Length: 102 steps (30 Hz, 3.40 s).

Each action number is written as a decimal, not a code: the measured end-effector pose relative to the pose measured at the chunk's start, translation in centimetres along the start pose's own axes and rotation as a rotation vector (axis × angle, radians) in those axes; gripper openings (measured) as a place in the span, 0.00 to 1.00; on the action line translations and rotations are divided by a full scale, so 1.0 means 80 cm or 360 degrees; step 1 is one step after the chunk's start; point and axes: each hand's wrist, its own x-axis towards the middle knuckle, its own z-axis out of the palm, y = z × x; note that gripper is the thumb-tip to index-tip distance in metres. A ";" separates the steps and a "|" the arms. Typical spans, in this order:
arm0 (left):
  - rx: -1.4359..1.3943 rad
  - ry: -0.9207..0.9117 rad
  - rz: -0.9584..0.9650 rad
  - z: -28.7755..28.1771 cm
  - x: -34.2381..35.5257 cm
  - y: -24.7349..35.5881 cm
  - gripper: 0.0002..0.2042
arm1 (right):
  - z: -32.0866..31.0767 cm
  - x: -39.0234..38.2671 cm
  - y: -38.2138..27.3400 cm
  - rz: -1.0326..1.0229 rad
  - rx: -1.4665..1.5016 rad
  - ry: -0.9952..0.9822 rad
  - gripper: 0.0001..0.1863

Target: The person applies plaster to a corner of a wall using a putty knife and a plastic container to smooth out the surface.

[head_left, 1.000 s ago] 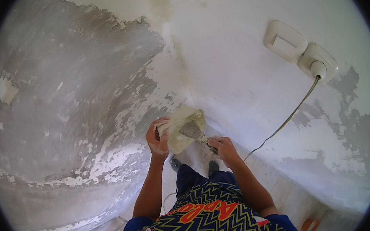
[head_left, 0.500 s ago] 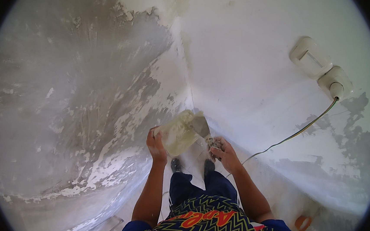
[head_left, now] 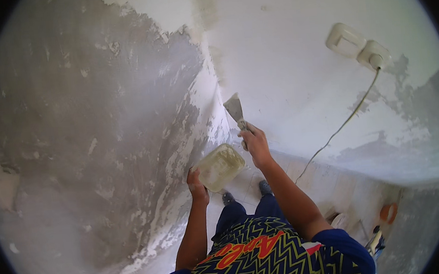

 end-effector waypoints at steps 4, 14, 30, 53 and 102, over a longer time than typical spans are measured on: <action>-0.0083 -0.0052 -0.0244 -0.021 0.020 -0.001 0.17 | 0.049 0.042 0.005 -0.0084 -0.0081 0.0254 0.22; 0.0013 -0.0033 -0.0303 -0.042 0.009 0.000 0.26 | 0.121 0.089 0.049 -0.0419 -0.0299 0.0711 0.28; -0.0114 0.0129 -0.0359 -0.077 -0.046 -0.012 0.25 | 0.126 0.087 0.045 -0.0754 -0.0705 0.0381 0.18; -0.0056 -0.0133 -0.0359 -0.029 -0.010 0.011 0.27 | 0.097 0.076 0.015 -0.0731 -0.0560 0.0545 0.27; -0.0018 -0.0134 -0.0308 -0.015 -0.025 0.053 0.27 | 0.110 0.080 -0.032 -0.0855 -0.0802 0.0218 0.27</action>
